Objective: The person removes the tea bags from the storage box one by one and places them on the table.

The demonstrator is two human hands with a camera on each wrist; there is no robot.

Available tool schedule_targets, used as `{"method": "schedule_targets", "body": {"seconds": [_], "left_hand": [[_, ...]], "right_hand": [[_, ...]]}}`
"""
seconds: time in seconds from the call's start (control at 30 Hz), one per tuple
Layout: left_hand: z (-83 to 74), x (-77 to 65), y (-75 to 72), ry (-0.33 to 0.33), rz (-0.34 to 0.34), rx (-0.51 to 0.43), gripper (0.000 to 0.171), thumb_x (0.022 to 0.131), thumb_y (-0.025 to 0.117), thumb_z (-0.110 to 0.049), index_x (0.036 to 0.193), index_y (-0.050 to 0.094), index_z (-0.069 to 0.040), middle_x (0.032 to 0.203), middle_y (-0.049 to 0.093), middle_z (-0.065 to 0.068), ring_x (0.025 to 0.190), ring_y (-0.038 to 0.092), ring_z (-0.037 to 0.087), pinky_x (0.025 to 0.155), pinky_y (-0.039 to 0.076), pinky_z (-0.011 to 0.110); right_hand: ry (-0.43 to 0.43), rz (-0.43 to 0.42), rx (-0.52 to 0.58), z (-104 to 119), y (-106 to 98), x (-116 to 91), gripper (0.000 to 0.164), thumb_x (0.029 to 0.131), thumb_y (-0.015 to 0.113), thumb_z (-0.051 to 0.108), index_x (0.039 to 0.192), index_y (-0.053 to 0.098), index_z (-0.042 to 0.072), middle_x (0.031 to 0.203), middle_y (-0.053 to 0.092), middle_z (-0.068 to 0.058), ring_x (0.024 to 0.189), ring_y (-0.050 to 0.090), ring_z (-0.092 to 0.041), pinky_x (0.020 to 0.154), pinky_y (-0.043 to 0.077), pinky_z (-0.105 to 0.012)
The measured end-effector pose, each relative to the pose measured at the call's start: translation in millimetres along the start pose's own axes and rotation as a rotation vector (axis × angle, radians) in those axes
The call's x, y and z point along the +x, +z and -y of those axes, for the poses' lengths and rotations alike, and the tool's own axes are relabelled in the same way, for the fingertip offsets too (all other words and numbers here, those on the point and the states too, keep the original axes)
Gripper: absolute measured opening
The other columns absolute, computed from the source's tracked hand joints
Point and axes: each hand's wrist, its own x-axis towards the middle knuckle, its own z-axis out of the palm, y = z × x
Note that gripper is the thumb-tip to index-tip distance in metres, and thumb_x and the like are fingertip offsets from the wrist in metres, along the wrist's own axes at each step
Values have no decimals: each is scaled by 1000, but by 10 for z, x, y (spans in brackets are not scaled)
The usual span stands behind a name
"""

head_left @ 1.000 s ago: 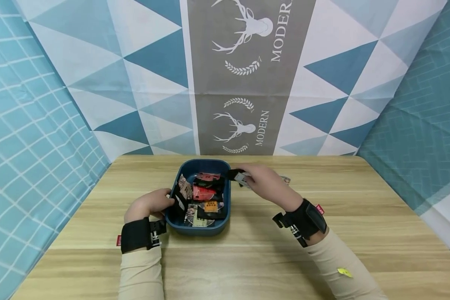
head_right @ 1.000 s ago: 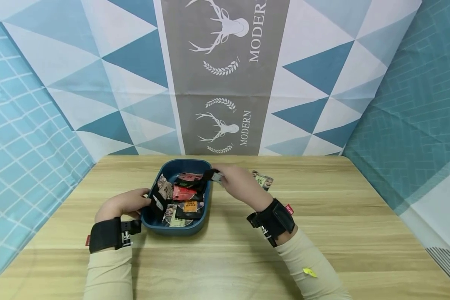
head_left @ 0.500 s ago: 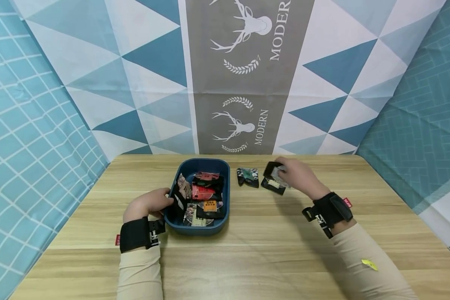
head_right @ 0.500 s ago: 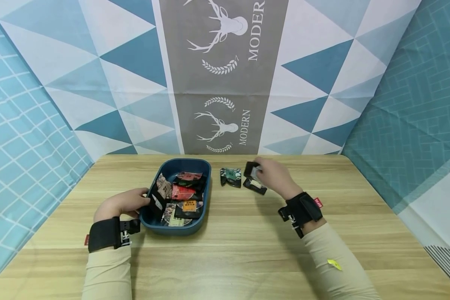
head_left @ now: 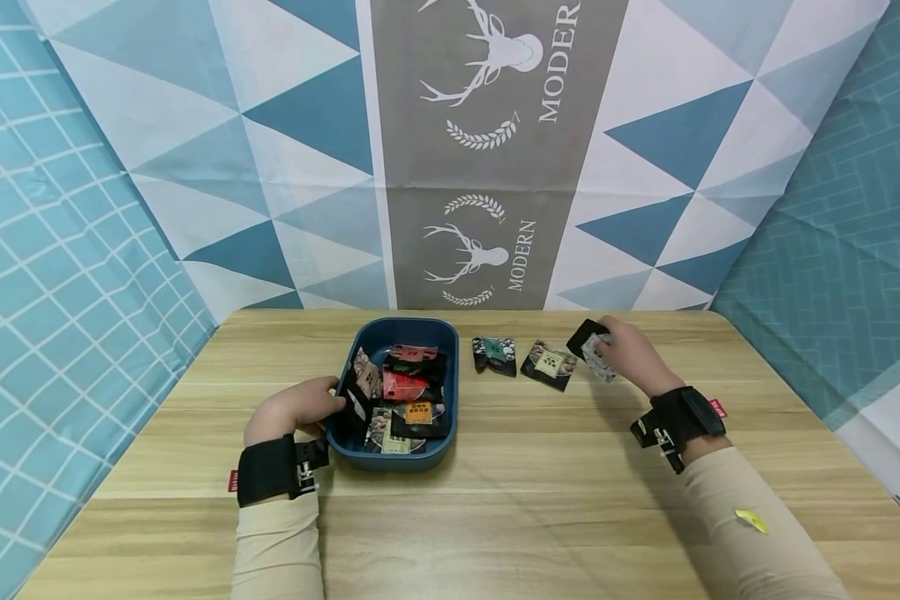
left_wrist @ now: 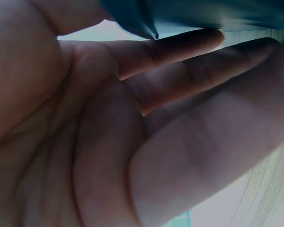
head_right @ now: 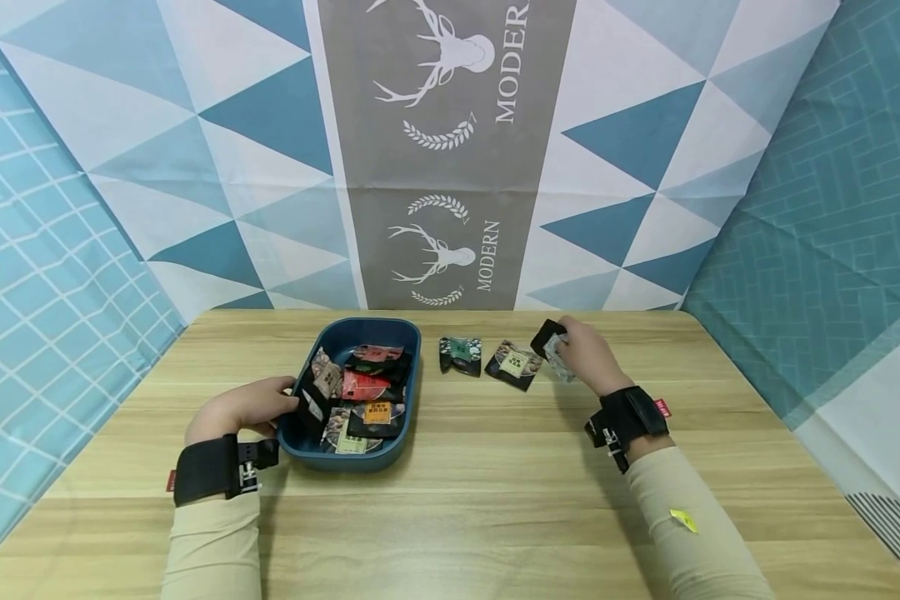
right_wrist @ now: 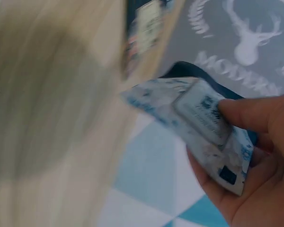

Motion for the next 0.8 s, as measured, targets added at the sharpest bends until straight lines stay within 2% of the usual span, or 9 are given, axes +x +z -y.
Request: {"method": "schedule_targets", "body": {"seconds": [0.2,0.33,0.47,0.7,0.8], "left_hand": [[3,-19,-8,8,7,7,42,97,37,-9,133,33,11,109,55,26,85,62,25,72,56,39],[-4,-22,-9,9,6,7,43,97,37,-10,134,32,11,110,55,26,85,61,26,72,56,39],[-9,-11,-9,10,0,8,43,97,37,-9,134,32,11,111,54,26,85,61,25,72,56,39],[-7,1,5,14,10,-13,45,97,37,-9,136,30,12,113,54,28,89,61,27,73,56,41],[-8,-1,8,13,9,-12,45,97,37,-9,136,29,12,114,53,29,88,61,28,73,56,41]], "right_hand": [[108,-1,133,-250,119,62,44,95,45,2,134,34,-12,125,44,-34,102,52,-42,75,43,-38],[151,-6,162,-341,157,104,49,94,47,3,137,30,-12,125,43,-34,102,51,-42,74,45,-37],[173,15,175,-412,153,143,52,95,44,3,141,23,-10,126,41,-35,101,51,-41,73,41,-37],[219,20,139,-460,170,195,56,94,47,4,142,22,-9,123,46,-35,90,54,-38,66,40,-36],[226,27,112,-459,182,210,60,92,50,3,142,20,-10,126,43,-37,100,53,-44,73,45,-42]]}}
